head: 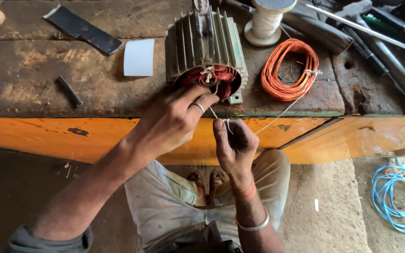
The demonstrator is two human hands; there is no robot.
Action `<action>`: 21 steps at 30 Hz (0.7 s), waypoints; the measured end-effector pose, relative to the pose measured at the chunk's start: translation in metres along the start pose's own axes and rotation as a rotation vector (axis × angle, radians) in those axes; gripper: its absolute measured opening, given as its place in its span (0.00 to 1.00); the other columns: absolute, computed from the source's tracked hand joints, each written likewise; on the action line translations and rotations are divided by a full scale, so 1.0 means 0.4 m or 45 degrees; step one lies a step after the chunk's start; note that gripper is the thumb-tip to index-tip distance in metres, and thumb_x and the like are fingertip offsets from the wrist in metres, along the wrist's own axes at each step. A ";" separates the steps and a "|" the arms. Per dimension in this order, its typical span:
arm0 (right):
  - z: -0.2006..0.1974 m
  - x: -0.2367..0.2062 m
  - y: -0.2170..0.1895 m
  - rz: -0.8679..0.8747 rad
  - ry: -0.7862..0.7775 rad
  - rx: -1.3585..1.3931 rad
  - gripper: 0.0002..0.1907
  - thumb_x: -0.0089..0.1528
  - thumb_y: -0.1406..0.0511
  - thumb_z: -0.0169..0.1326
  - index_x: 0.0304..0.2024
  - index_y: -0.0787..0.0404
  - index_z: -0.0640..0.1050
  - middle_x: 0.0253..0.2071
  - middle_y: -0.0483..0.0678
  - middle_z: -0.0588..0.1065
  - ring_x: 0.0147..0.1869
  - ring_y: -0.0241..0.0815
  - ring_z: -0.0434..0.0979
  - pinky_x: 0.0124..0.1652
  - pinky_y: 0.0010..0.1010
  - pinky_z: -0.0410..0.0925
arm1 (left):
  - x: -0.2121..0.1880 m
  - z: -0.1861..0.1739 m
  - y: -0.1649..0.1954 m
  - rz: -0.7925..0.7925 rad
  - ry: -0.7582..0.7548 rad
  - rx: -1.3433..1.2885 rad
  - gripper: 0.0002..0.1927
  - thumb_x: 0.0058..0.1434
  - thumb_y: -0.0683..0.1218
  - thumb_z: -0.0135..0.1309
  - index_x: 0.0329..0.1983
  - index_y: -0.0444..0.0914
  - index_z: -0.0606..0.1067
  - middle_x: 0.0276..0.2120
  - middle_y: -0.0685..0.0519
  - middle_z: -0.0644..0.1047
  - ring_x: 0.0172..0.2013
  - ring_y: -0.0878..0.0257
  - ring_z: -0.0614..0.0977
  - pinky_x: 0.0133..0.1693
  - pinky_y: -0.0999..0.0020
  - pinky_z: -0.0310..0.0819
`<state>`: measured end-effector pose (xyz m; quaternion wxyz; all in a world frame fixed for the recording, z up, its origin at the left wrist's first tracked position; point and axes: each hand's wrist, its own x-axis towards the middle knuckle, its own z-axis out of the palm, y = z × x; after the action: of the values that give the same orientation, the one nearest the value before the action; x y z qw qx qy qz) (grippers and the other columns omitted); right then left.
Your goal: The person sits on the floor at a workbench and ties the copper windings of a disassembled electric motor stator using white string, looping and knotting the cord around the coil bundles. They use a screwdriver to work on the stator and handle pliers while securing the windings.
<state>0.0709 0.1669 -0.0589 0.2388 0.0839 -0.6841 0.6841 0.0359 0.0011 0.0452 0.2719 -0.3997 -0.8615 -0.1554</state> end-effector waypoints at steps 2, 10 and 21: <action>0.008 0.000 0.002 0.076 0.024 0.040 0.14 0.68 0.67 0.59 0.29 0.65 0.72 0.24 0.35 0.64 0.30 0.24 0.57 0.28 0.21 0.54 | -0.006 0.008 -0.010 0.025 -0.025 0.050 0.20 0.54 0.31 0.56 0.51 0.30 0.80 0.49 0.45 0.80 0.44 0.53 0.84 0.47 0.63 0.82; 0.040 0.004 0.037 0.035 0.118 -0.117 0.25 0.68 0.68 0.60 0.21 0.62 0.62 0.20 0.37 0.57 0.27 0.26 0.51 0.26 0.24 0.47 | -0.008 0.029 -0.052 0.186 -0.095 0.169 0.11 0.59 0.36 0.60 0.46 0.34 0.81 0.41 0.49 0.82 0.41 0.59 0.85 0.42 0.71 0.83; 0.069 0.018 0.114 -0.307 0.134 -0.281 0.19 0.67 0.69 0.59 0.23 0.63 0.68 0.20 0.45 0.62 0.23 0.33 0.58 0.26 0.29 0.52 | -0.026 0.057 -0.082 0.168 -0.108 0.145 0.10 0.61 0.38 0.61 0.46 0.37 0.83 0.41 0.48 0.83 0.36 0.61 0.85 0.34 0.72 0.83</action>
<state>0.0388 0.1437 -0.0951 0.3626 0.1027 -0.7265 0.5747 0.0082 -0.0149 0.0189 0.2670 -0.4455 -0.8516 -0.0708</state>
